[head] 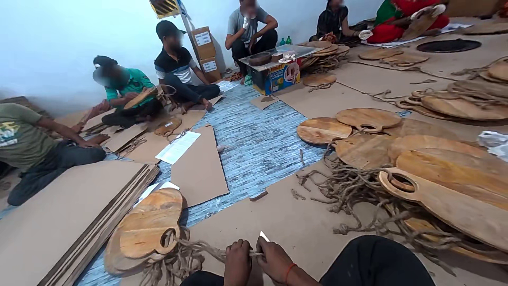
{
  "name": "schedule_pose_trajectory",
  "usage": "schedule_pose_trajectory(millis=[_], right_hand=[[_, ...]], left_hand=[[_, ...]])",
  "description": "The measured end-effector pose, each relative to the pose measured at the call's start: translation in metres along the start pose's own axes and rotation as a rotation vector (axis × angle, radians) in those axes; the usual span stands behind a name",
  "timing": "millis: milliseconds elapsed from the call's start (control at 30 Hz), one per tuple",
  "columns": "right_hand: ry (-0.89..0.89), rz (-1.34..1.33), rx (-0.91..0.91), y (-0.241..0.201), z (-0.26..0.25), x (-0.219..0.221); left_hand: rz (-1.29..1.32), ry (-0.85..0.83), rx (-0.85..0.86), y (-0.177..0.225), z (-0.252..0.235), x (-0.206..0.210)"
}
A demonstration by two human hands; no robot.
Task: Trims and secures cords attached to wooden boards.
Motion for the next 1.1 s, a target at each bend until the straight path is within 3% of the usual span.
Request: schedule_pose_trajectory(millis=[133,400,600,833,1100], right_hand=[[-0.055,-0.003,0.063,-0.004,0.001,0.007],[-0.135,0.139,0.069,-0.003,0.002,0.008],[-0.200,0.014,0.061,-0.006,0.002,0.008],[-0.209,-0.079,-0.019,0.001,-0.006,0.022],[-0.139,0.020,0.066,0.006,-0.001,0.008]], left_hand=[[-0.032,-0.075,-0.009,0.002,-0.002,0.002],[-0.042,-0.047,-0.072,-0.002,-0.003,0.000],[-0.034,-0.053,-0.010,0.003,-0.002,0.000],[-0.017,-0.003,-0.048,-0.002,0.003,-0.005],[-0.026,-0.001,-0.008,-0.001,0.001,-0.002]])
Point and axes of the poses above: each hand's wrist, its own z-axis away from the middle knuckle, its own x-axis out of the palm, y = z × x, the point moved 5 cm from there along -z, towards the middle knuckle, and after that the axes turned 14 degrees about -y, right-handed, at the moved point
